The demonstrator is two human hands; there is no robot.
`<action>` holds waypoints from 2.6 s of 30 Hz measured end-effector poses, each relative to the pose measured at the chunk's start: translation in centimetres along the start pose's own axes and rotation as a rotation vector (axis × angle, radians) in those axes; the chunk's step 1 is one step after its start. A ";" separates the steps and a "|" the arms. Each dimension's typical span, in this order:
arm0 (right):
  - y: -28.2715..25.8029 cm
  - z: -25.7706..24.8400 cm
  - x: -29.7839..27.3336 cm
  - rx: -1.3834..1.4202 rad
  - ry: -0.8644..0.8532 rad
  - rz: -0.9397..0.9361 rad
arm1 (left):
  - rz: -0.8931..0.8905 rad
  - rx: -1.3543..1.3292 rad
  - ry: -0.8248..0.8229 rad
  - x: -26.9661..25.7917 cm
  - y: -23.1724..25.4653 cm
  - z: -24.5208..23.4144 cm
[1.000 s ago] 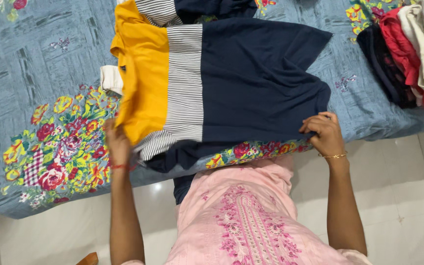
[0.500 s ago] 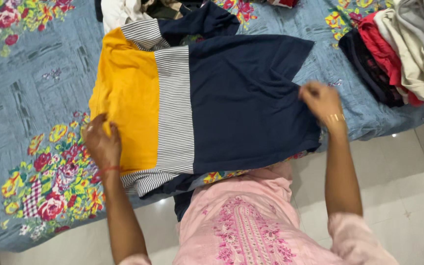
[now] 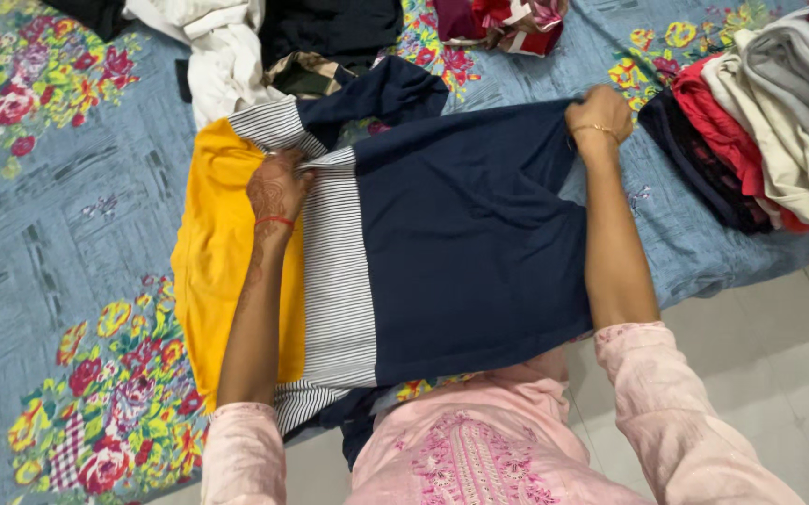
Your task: The person folds a t-shirt and a patterned square cloth on a bed by hand, placing each one onto a stack of folded items, before starting to fold a black shirt.
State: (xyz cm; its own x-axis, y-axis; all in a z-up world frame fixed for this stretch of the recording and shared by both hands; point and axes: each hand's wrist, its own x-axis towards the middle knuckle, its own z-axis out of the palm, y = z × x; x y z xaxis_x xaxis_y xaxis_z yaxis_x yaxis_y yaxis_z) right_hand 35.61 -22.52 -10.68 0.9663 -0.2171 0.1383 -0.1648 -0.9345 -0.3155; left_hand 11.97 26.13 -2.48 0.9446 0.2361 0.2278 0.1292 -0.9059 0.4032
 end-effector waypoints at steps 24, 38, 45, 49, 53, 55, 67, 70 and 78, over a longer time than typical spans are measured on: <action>-4.2 10.3 2.0 0.690 0.471 -0.318 | -0.367 -0.640 -0.882 9.0 -6.1 0.7; -0.5 3.5 3.3 1.702 -0.336 0.405 | -0.207 -0.270 -0.941 11.9 -4.5 1.7; 0.0 3.3 2.0 1.787 -0.231 0.361 | 0.552 -0.322 -0.422 8.6 -2.0 5.7; 0.6 3.3 1.2 1.814 -0.219 0.357 | 0.349 -0.063 -0.625 7.1 -0.9 5.2; -0.1 2.0 0.6 1.747 -0.244 0.382 | 0.303 -0.235 -0.728 7.5 -2.7 5.9; -0.7 1.1 0.5 1.655 -0.260 0.390 | 0.232 -0.350 -0.692 8.0 -4.0 6.2; 3.5 0.5 -3.1 1.411 -0.235 0.318 | 0.638 0.057 0.011 3.9 -0.9 -1.0; 5.2 -0.4 -6.8 1.318 -0.197 0.276 | 0.734 0.245 0.062 0.2 -0.8 -1.5; 6.3 -1.4 -12.5 0.892 -0.105 0.201 | 0.580 0.303 0.094 -7.3 -0.2 0.9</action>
State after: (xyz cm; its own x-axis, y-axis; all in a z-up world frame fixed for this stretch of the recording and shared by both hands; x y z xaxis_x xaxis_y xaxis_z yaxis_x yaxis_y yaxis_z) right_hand 22.26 -26.12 -13.10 0.9561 -0.2845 -0.0698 -0.1603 -0.3088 -0.9375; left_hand 5.30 24.24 -5.03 0.8581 -0.3023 0.4150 -0.3002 -0.9511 -0.0721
